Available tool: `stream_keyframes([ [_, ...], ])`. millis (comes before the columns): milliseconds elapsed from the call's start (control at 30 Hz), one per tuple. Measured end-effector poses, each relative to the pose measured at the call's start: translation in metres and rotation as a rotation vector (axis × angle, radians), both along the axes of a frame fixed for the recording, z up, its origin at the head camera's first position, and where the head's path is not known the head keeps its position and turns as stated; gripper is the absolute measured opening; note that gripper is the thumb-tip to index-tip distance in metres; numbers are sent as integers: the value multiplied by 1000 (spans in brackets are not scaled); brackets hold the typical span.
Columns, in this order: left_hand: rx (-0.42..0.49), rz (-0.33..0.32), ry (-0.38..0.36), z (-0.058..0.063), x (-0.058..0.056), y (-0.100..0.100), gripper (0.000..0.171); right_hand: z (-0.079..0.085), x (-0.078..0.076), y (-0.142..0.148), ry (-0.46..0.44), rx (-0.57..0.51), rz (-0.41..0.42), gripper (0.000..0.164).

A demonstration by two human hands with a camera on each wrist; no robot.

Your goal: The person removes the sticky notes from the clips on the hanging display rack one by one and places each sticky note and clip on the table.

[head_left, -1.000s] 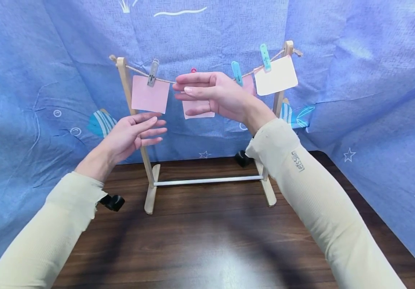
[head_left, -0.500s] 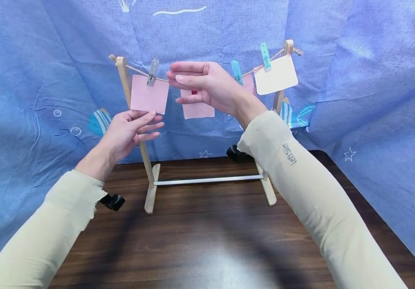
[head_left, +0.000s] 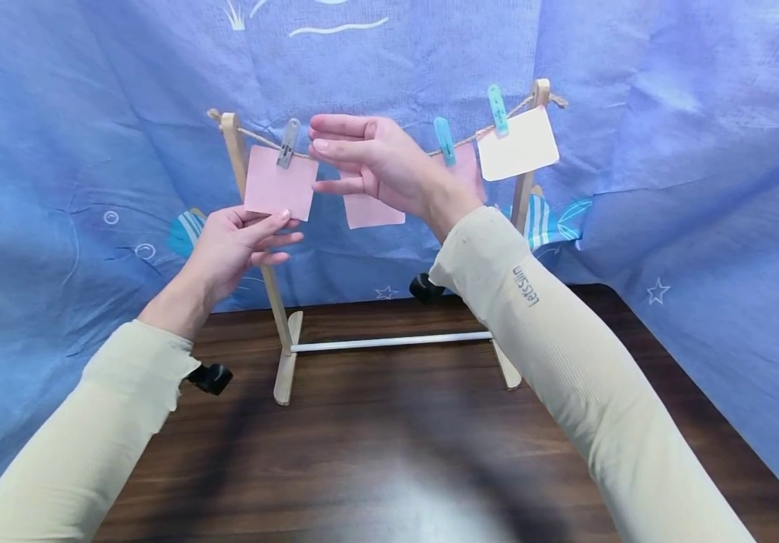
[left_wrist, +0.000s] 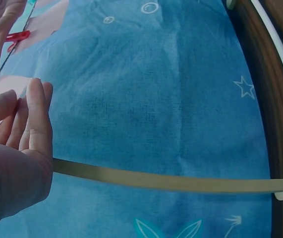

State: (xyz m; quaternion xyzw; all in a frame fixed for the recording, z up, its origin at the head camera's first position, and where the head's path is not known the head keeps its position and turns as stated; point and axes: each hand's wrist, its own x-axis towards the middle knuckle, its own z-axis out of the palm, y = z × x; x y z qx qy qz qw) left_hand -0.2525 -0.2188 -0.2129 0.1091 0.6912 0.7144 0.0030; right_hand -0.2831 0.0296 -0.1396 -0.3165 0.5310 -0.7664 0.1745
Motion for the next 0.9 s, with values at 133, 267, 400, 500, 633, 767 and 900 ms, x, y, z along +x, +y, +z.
stream_keyframes([
  [133,-16,6,11,-3,-1,1,29,-3,-2,-2,-15,4,3,59],
  [267,-28,4,11,-5,-2,1,29,-5,-4,-3,-30,10,-3,62],
  [400,-40,6,9,-7,-2,0,28,-7,-5,-3,-47,11,-8,61],
  [500,-58,15,14,-6,-1,-2,27,-6,-5,-4,-81,-3,-7,59],
  [633,-78,27,30,-4,-1,-6,26,-5,-4,-5,-97,-23,0,58],
  [767,-82,32,42,-3,0,-9,25,-3,-2,-8,-79,-31,8,55],
  [900,-96,32,43,-1,3,-11,28,-3,-1,-12,-57,-24,6,57],
])
